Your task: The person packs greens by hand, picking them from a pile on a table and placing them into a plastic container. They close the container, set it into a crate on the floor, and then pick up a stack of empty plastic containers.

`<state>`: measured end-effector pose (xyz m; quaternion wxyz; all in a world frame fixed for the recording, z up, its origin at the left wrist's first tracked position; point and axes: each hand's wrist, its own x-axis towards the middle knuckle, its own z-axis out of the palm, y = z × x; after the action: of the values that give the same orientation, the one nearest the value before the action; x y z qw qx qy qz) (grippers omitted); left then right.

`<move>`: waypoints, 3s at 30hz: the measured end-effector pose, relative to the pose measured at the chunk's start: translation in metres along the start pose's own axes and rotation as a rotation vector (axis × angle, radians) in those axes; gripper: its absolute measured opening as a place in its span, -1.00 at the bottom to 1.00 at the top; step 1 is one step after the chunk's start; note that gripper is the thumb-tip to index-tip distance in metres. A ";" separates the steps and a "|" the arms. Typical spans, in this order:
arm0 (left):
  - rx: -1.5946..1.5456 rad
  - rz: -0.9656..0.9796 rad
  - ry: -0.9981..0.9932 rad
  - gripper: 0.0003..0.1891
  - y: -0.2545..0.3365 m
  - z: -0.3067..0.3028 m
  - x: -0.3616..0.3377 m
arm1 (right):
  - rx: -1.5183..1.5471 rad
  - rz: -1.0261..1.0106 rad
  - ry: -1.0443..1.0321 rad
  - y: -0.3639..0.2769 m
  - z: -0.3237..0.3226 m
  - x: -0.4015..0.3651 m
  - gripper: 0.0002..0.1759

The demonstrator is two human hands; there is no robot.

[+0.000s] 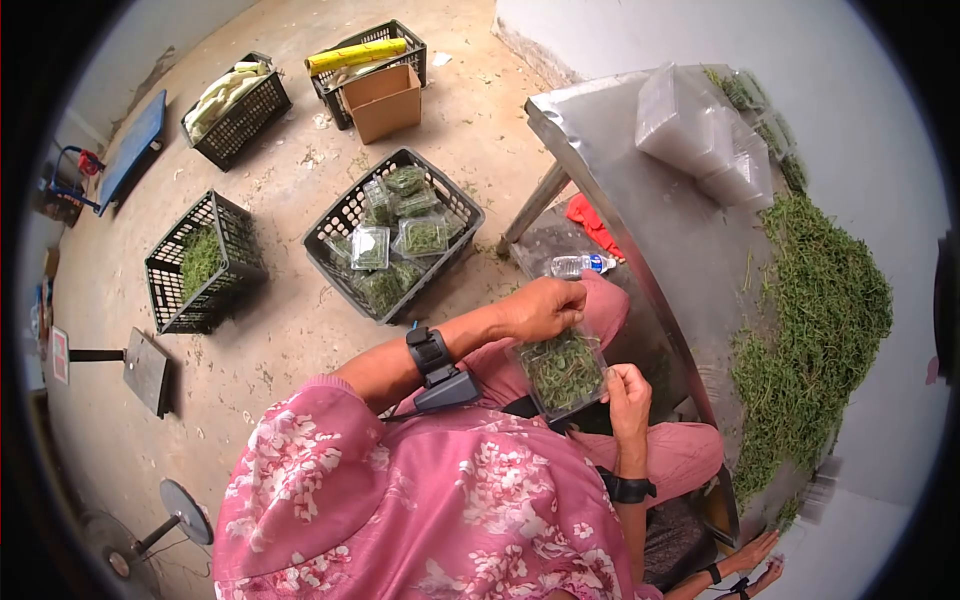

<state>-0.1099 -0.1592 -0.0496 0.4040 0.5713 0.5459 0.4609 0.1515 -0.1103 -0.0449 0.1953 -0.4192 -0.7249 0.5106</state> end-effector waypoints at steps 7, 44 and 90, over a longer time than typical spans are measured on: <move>-0.035 -0.067 0.103 -0.85 -0.004 0.008 -0.006 | -0.018 -0.026 0.007 -0.007 0.001 0.000 -0.78; 0.189 0.018 -0.023 -0.81 0.022 -0.017 -0.013 | -0.085 -0.110 0.032 -0.016 -0.001 -0.003 -0.86; -0.064 -0.288 0.012 -0.53 -0.012 0.002 -0.018 | 0.103 0.020 0.054 0.006 0.002 0.009 -0.80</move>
<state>-0.1109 -0.1757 -0.0635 0.4807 0.4714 0.6096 0.4185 0.1467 -0.1034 -0.0522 0.2307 -0.4295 -0.6878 0.5377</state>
